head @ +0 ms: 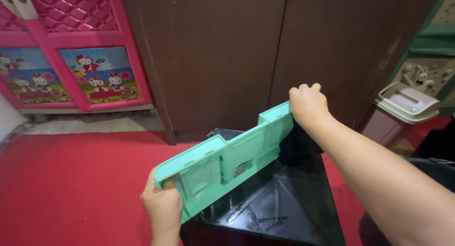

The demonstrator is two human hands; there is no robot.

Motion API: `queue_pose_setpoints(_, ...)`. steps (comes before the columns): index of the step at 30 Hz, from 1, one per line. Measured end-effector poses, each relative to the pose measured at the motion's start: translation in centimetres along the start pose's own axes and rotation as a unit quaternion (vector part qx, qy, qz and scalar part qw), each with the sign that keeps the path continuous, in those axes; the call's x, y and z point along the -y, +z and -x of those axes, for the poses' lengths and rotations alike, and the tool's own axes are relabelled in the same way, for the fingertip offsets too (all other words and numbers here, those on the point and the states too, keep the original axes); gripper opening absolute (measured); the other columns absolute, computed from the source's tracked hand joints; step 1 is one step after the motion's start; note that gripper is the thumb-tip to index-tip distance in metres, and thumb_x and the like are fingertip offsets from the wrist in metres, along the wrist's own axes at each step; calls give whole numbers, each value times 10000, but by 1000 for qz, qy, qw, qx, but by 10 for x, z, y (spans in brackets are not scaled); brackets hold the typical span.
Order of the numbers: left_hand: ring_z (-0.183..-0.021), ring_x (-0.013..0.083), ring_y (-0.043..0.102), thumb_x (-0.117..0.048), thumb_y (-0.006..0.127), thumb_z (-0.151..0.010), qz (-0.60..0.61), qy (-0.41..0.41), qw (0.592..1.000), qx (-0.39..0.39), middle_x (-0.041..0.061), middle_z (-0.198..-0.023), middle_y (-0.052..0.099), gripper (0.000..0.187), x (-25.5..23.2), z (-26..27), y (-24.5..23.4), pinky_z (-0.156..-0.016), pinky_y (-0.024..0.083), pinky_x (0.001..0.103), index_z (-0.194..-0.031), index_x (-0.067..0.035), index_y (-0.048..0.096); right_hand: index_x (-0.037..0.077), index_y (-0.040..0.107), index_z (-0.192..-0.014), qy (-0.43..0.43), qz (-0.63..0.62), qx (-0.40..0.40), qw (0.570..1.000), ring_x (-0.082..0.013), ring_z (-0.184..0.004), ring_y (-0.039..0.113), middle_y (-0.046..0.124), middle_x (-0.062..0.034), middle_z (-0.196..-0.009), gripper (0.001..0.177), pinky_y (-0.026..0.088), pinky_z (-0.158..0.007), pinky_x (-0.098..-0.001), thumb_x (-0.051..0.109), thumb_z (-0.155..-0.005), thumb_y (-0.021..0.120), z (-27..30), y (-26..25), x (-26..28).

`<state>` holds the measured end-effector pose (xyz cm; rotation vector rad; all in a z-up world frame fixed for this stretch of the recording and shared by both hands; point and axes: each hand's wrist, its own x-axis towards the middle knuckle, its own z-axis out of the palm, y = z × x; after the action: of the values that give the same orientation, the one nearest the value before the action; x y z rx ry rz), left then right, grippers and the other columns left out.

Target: The person wipes the interior and exterior surfaces of a light green plastic case with a black cloth. They turn the case over to clean all sides and then dip the cloth into a bucket of water to wring it out.

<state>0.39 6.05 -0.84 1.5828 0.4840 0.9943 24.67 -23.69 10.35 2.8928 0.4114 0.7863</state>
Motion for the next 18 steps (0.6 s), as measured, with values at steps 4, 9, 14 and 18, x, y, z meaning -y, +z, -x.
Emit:
queue_pose_setpoints(4,-777,165,686,-61,611,-950,-32,26,998,-38,166,-788,726,181,-7,3,0,-730,537,315,-1109,-48,697,55,779,-1038,69,39,103,992,-371,-1094,664,717,-173,-1071,207,619,-790,-447,131,-884,665,-1,-26,15)
queue_pose_setpoints(9,-832,155,741,8,547,-881,-21,64,998,-11,128,-847,748,273,-12,6,-8,-758,550,302,-1103,-47,695,51,787,-1105,216,-64,236,945,-418,-1102,766,771,-222,-1164,320,597,-872,-482,157,-866,603,8,-91,-9)
queue_pose_setpoints(14,-793,135,690,19,592,-905,12,14,999,31,104,-798,738,240,-7,6,-2,-739,528,296,-1106,-44,708,26,774,-1097,321,-80,347,878,-397,-1010,778,774,-206,-1103,318,602,-821,-491,114,-854,590,15,-112,-52)
queue_pose_setpoints(18,-804,95,660,21,612,-931,35,17,999,34,81,-822,741,205,-3,3,-1,-736,520,268,-1104,-39,705,22,765,-1072,352,-144,337,861,-363,-950,740,749,-188,-1052,274,590,-778,-489,82,-846,621,16,-92,-103)
